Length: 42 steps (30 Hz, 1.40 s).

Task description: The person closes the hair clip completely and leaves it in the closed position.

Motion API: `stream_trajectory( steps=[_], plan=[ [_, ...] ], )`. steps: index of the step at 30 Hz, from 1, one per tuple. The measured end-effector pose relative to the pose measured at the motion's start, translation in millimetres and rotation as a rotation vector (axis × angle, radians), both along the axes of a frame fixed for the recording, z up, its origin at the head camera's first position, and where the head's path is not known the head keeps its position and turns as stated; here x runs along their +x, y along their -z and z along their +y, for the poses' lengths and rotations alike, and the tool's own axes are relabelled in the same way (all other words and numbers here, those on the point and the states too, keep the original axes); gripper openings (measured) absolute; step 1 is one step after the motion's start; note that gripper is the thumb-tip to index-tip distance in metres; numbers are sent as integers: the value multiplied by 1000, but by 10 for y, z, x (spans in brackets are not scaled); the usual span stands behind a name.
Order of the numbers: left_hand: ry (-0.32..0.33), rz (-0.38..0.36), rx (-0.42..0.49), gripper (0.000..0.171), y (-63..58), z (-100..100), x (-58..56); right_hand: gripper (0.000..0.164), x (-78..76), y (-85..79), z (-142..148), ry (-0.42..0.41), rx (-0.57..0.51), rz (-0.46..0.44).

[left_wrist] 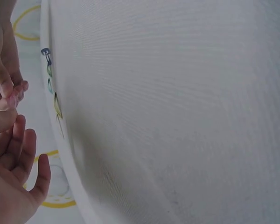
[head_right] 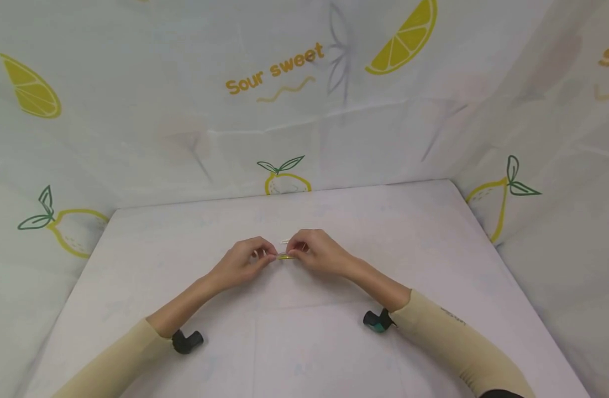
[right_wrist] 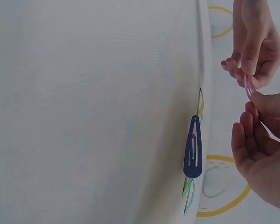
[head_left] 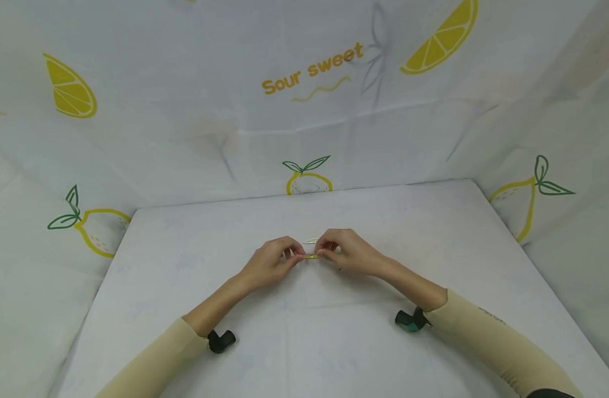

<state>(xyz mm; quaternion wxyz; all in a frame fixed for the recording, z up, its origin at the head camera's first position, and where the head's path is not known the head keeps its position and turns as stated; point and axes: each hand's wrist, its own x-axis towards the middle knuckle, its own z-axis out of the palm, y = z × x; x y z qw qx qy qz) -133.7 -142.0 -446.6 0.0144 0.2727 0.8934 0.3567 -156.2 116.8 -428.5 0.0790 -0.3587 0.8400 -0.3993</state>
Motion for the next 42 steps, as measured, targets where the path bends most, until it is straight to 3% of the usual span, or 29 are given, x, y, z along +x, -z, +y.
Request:
stream_trajectory(
  steps=[8, 23, 42],
  plan=[
    [40, -24, 99, 7, -47, -5, 0, 8, -36, -12, 24, -26, -57, -92],
    [51, -30, 80, 6, -88, -3, 10, 8, -46, 2, 32, -72, -76, -139],
    [23, 14, 138, 8, -105, -3, 9, 7, -60, 7, 38, -32, -93, -208]
  ],
)
